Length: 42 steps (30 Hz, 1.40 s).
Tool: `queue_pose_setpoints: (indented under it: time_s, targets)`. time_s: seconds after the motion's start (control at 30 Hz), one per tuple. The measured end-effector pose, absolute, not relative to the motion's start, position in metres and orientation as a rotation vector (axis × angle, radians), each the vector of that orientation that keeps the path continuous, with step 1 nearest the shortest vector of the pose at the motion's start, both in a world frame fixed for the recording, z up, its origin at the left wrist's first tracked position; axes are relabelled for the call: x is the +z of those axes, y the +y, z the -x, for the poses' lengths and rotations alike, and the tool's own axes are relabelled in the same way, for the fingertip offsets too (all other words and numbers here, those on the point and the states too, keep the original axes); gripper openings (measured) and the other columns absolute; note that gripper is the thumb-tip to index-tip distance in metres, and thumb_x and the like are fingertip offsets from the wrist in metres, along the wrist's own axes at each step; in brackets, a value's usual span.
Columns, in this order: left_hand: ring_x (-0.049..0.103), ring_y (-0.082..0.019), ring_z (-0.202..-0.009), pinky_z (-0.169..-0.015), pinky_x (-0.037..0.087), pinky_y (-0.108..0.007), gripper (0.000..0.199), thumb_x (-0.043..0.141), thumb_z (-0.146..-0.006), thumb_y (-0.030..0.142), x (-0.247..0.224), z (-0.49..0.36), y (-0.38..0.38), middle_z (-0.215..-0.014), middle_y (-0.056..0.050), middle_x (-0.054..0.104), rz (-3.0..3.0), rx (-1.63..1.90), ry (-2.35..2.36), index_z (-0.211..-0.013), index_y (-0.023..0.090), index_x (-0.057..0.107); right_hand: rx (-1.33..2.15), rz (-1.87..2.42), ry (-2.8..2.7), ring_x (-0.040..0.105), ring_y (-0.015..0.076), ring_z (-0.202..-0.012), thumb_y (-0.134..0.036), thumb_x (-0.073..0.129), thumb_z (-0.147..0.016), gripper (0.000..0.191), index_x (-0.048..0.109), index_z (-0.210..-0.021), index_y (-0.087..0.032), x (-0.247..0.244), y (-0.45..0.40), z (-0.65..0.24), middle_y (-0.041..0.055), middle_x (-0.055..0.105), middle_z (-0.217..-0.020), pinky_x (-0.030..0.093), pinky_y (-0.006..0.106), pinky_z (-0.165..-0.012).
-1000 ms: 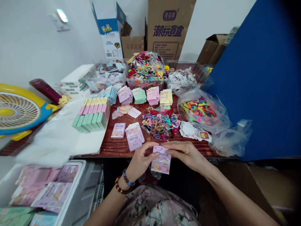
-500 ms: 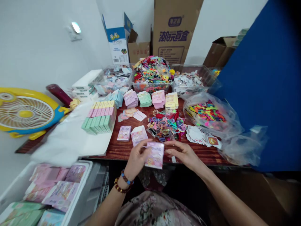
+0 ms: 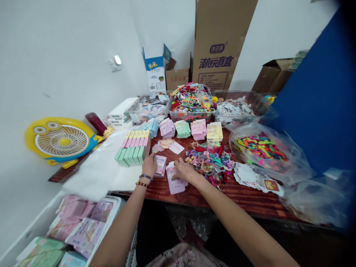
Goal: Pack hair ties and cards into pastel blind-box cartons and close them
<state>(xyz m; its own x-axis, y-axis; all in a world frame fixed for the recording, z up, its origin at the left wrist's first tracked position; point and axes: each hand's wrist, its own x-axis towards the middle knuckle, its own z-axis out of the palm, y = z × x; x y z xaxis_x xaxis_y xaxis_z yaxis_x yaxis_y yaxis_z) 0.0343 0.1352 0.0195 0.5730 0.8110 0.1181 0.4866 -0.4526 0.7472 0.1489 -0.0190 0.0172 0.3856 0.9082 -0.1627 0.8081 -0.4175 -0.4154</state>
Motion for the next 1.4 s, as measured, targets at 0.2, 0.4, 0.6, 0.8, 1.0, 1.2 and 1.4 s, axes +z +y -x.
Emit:
queue_pose_setpoints:
  time_s: [0.2, 0.4, 0.6, 0.8, 1.0, 1.2, 1.4]
  targets:
    - [0.045, -0.032, -0.133, -0.118, 0.026, -0.057, 0.039, 0.053, -0.092, 0.022, 0.029, -0.014, 0.101, -0.132, -0.020, 0.056, -2.079, 0.707, 0.894, -0.129, 0.012, 0.057, 0.479, 2.325, -1.570, 0.063, 0.0273, -0.099, -0.032, 0.075, -0.081, 0.035, 0.055, -0.106, -0.016, 0.036, -0.025, -0.157, 0.0120, 0.056, -0.119, 0.045, 0.036, -0.083]
    - [0.061, -0.026, -0.114, -0.102, 0.049, -0.045, 0.051, 0.058, -0.088, 0.058, 0.041, 0.002, 0.048, -0.121, -0.011, 0.067, -1.807, 0.471, 0.534, -0.123, 0.021, 0.061, 0.328, 1.867, -1.599, 0.055, 0.0160, -0.085, -0.026, 0.067, -0.090, 0.016, 0.052, -0.089, -0.019, 0.075, -0.064, -0.160, 0.0012, 0.058, -0.094, 0.038, 0.026, -0.072]
    - [0.069, -0.021, -0.074, -0.068, 0.058, -0.036, 0.067, 0.059, -0.076, 0.077, 0.041, -0.005, 0.012, -0.088, -0.008, 0.073, -1.487, 0.277, 0.411, -0.105, 0.018, 0.068, 0.240, 1.905, -1.482, 0.049, 0.0130, -0.070, -0.035, 0.067, -0.089, 0.022, 0.053, -0.081, -0.020, 0.096, -0.108, -0.150, -0.0025, 0.055, -0.081, 0.031, 0.026, -0.063]
    - [0.070, -0.020, -0.081, -0.073, 0.055, -0.032, 0.056, 0.075, -0.079, 0.050, 0.043, -0.006, -0.013, -0.098, -0.007, 0.073, -1.433, 0.367, 0.489, -0.121, 0.017, 0.061, 0.343, 1.853, -1.308, 0.045, 0.0126, -0.064, -0.025, 0.065, -0.088, 0.025, 0.048, -0.071, -0.019, 0.082, -0.132, -0.143, -0.0033, 0.049, -0.070, 0.029, 0.026, -0.059]
    - [0.049, -0.025, -0.135, -0.114, 0.037, -0.040, 0.052, 0.057, -0.096, 0.035, 0.052, 0.014, -0.012, -0.148, -0.008, 0.052, -1.830, 0.430, 0.288, -0.146, 0.029, 0.043, 0.261, 1.841, -1.281, 0.049, 0.0147, -0.071, -0.025, 0.065, -0.091, 0.025, 0.048, -0.073, -0.020, 0.073, -0.145, -0.141, -0.0012, 0.051, -0.076, 0.036, 0.028, -0.065]
    - [0.065, -0.022, -0.104, -0.090, 0.052, -0.035, 0.059, 0.064, -0.091, 0.033, 0.056, 0.011, -0.003, -0.113, -0.006, 0.068, -1.533, 0.193, 0.165, -0.144, 0.029, 0.038, 0.180, 1.558, -0.892, 0.059, 0.0202, -0.097, -0.035, 0.074, -0.085, 0.026, 0.057, -0.101, -0.024, 0.050, -0.159, -0.125, 0.0070, 0.055, -0.117, 0.052, 0.033, -0.081]
    - [0.064, -0.020, -0.106, -0.092, 0.051, -0.033, 0.064, 0.066, -0.090, 0.029, 0.053, 0.008, -0.015, -0.127, -0.007, 0.064, -1.424, 0.183, 0.167, -0.146, 0.029, 0.035, 0.404, 1.347, -0.679, 0.067, 0.0192, -0.095, -0.034, 0.073, -0.086, 0.036, 0.062, -0.119, -0.029, 0.028, -0.170, -0.113, 0.0054, 0.061, -0.122, 0.058, 0.034, -0.082]
